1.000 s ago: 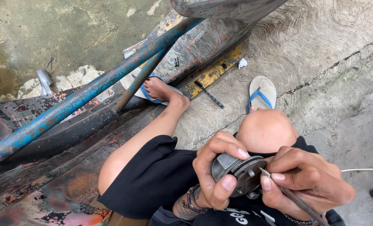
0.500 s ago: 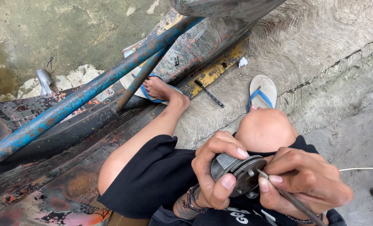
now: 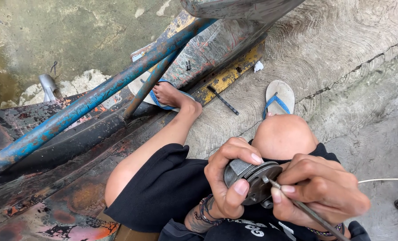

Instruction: Using a screwdriver to adjust or disassemble a small mechanical component from a motorcycle.

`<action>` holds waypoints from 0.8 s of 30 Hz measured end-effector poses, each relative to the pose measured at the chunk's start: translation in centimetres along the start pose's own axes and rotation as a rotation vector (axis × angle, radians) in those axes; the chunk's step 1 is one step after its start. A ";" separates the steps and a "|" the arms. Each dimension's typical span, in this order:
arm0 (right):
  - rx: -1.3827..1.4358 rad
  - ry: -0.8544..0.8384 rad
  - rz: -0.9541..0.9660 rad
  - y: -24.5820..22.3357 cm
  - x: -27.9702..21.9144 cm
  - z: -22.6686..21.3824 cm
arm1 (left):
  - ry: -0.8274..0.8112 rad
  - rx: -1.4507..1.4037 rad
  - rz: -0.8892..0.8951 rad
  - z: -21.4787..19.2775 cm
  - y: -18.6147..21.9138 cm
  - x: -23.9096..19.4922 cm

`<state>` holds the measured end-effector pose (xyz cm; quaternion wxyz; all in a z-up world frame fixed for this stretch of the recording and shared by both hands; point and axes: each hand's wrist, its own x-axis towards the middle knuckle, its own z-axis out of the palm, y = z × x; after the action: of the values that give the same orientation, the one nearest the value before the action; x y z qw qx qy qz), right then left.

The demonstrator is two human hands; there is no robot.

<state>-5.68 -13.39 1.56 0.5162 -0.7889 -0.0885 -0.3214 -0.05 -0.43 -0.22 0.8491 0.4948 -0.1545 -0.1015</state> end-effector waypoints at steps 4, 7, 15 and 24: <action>0.035 -0.005 0.108 -1.1 1.4 -0.3 | -0.005 -0.022 -0.016 0.2 -0.3 0.3; 0.233 0.274 0.402 -0.2 0.8 -2.5 | 0.060 -0.155 -0.078 0.2 -0.7 0.8; -0.219 0.071 0.312 3.5 7.8 -10.1 | 0.256 -0.347 -0.153 -2.0 -2.3 1.9; -0.349 -0.229 0.080 16.1 14.1 -11.3 | 0.666 -0.564 -0.475 -6.1 1.4 2.3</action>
<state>8.15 -33.21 0.76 0.3708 -0.9005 -0.0584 -0.2195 4.37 4.42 -1.43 0.9065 0.2731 0.2756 -0.1667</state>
